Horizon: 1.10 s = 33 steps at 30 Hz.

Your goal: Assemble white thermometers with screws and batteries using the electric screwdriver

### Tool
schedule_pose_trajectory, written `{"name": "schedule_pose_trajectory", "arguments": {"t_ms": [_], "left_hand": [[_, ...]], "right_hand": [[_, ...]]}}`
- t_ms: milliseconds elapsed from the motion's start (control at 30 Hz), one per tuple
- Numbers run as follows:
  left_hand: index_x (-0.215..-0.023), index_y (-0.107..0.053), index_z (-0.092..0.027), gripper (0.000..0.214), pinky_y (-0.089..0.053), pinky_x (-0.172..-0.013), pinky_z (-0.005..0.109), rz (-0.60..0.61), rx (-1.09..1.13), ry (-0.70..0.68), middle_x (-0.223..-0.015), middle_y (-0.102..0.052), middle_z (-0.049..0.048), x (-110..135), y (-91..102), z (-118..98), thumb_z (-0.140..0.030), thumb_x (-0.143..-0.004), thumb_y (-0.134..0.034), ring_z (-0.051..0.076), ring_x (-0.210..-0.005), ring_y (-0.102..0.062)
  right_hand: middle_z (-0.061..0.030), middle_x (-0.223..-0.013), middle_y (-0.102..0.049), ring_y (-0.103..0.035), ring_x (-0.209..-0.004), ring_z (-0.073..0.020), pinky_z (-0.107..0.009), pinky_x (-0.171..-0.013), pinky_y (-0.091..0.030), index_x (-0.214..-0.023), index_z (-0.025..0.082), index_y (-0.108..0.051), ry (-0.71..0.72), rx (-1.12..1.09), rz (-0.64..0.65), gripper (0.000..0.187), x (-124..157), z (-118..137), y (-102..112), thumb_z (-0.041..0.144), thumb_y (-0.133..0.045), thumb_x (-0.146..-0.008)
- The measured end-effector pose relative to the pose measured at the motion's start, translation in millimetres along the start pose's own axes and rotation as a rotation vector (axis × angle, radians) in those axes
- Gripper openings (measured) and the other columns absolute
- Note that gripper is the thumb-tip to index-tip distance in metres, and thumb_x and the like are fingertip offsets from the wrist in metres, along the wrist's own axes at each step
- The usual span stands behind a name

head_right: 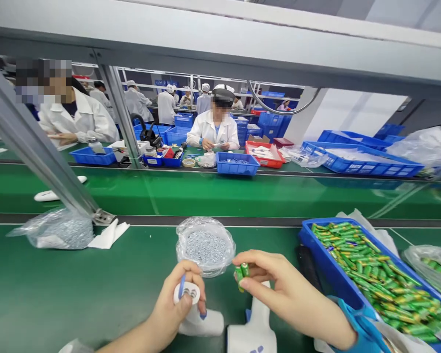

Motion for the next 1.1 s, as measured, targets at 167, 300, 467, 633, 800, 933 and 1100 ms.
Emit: {"name": "schedule_pose_trajectory", "arguments": {"t_ms": [167, 300, 467, 633, 800, 933, 1100], "left_hand": [[-0.096, -0.045, -0.021, 0.044, -0.043, -0.048, 0.013, -0.040, 0.053, -0.042, -0.065, -0.054, -0.0052, -2.7, 9.4, 3.5, -0.058, -0.077, -0.060, 0.004, -0.047, -0.053], [-0.098, -0.047, -0.020, 0.044, -0.043, -0.046, 0.015, -0.061, 0.115, -0.071, -0.065, -0.055, -0.0035, -0.8, 13.0, 8.0, -0.061, -0.082, -0.050, 0.006, -0.047, -0.053], [-0.101, -0.046, -0.019, 0.050, -0.041, -0.046, 0.016, -0.005, 0.111, -0.103, -0.057, -0.053, -0.0031, 2.9, 7.6, 8.4, -0.065, -0.083, -0.043, 0.008, -0.046, -0.049], [-0.097, -0.041, -0.021, 0.043, -0.037, -0.049, 0.014, 0.078, 0.064, -0.093, -0.065, -0.049, -0.0041, 2.5, 0.6, 0.8, -0.052, -0.078, -0.062, 0.005, -0.051, -0.045], [-0.100, -0.040, -0.021, 0.041, -0.039, -0.049, 0.015, 0.081, 0.097, -0.099, -0.067, -0.050, -0.0031, 4.4, 0.7, 1.4, -0.052, -0.081, -0.058, 0.007, -0.051, -0.048], [-0.103, -0.041, -0.020, 0.044, -0.039, -0.049, 0.016, 0.060, 0.074, -0.072, -0.069, -0.052, -0.0017, 5.3, 2.3, 3.0, -0.053, -0.080, -0.058, 0.007, -0.052, -0.049], [-0.106, -0.041, -0.022, 0.043, -0.038, -0.049, 0.016, 0.068, 0.060, -0.079, -0.071, -0.053, -0.0014, 7.0, 1.5, -0.2, -0.052, -0.080, -0.058, 0.007, -0.052, -0.049]], "right_hand": [[-0.0022, -0.093, -0.064, -0.063, -0.073, -0.0128, -0.020, -0.068, -0.055, -0.097, 0.023, -0.064, 0.079, -0.033, 0.034, 0.019, -9.5, 14.3, -29.9, 0.034, -0.061, -0.081], [0.0005, -0.087, -0.066, -0.064, -0.075, -0.0126, -0.019, -0.067, -0.053, -0.093, 0.023, -0.063, 0.189, -0.030, 0.059, 0.012, -19.8, 32.4, -44.3, 0.028, -0.058, -0.084], [0.0052, -0.082, -0.068, -0.064, -0.073, -0.0093, -0.015, -0.068, -0.051, -0.095, 0.025, -0.060, 0.319, -0.014, 0.076, 0.011, -26.9, 50.5, -55.6, 0.021, -0.056, -0.087], [0.0055, -0.083, -0.068, -0.065, -0.072, -0.0087, -0.013, -0.063, -0.050, -0.094, 0.023, -0.060, 0.505, 0.083, 0.007, 0.017, -25.6, 73.8, -57.4, 0.011, -0.056, -0.083], [0.0061, -0.079, -0.067, -0.064, -0.068, -0.0073, -0.013, -0.061, -0.049, -0.096, 0.025, -0.060, 0.557, 0.146, 0.028, 0.019, -23.8, 81.9, -53.5, 0.011, -0.053, -0.084], [0.0027, -0.088, -0.068, -0.065, -0.073, -0.0098, -0.016, -0.066, -0.051, -0.105, 0.026, -0.060, 0.565, 0.178, 0.060, 0.025, -19.8, 77.2, -52.2, 0.012, -0.053, -0.085], [0.0006, -0.089, -0.067, -0.065, -0.076, -0.0127, -0.020, -0.069, -0.052, -0.109, 0.026, -0.059, 0.577, 0.228, 0.125, 0.027, -16.0, 75.3, -55.7, 0.012, -0.050, -0.087]]}}
Point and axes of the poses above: each hand's wrist, its own x-axis away from the middle knuckle, its own y-axis out of the back of the hand, z = x × y, the point moved 6 cm from there along -x, towards the middle knuckle
